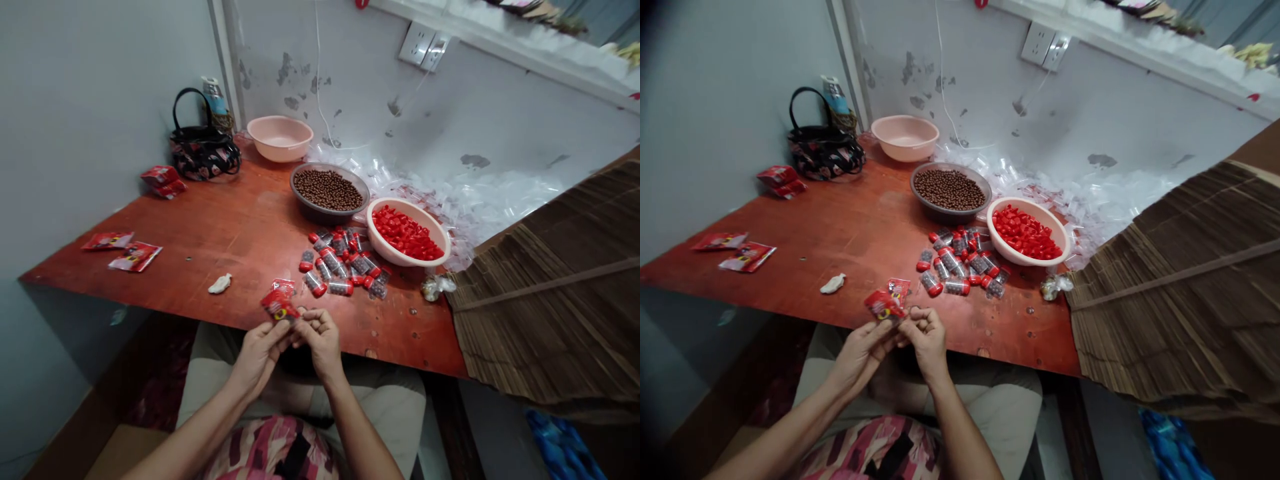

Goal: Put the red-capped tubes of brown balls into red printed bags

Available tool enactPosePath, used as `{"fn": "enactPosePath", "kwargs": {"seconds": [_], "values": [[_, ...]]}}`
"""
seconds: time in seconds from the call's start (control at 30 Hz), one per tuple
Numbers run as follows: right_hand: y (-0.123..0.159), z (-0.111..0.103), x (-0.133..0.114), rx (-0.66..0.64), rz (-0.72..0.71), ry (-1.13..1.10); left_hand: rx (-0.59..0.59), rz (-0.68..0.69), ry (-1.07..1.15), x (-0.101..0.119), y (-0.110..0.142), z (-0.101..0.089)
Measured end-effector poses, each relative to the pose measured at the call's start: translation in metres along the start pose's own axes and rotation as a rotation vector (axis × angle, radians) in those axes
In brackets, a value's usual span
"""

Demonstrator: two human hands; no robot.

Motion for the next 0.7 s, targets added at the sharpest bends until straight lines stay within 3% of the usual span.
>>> {"fn": "enactPosePath", "kwargs": {"seconds": [0.13,0.23,0.33,0.43,0.5,0.6,0.7], "values": [[0.001,0.000,0.005,-0.033,0.004,0.036,0.309,0.165,0.138,0.018,0.035,-0.047],[-0.001,-0.006,0.012,-0.021,0.018,0.036,0.435,0.156,-0.017,0.021,0.049,-0.070],[-0.002,-0.008,0.014,-0.014,0.025,0.049,0.356,0.250,-0.431,0.025,0.031,-0.066],[0.000,-0.006,0.010,-0.016,0.008,0.083,0.199,0.585,-0.961,0.032,-0.008,-0.047],[0.002,-0.005,0.007,-0.016,-0.005,0.112,0.146,0.724,-1.244,0.031,-0.034,-0.038],[0.002,-0.005,0.004,-0.016,-0.007,0.146,0.143,0.802,-1.492,0.023,-0.060,-0.038],[-0.001,-0.004,0.005,-0.019,-0.004,0.177,0.164,0.831,-1.570,0.015,-0.066,-0.044]]}}
Point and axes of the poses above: each hand's wrist, its own y-axis away from the middle knuckle, its own z-axis out of the palm, x = y × z, the point moved 2 cm from there along -y, towards the middle knuckle, and after that the axes turned 3 degrees about -y, right-handed, at the moved point
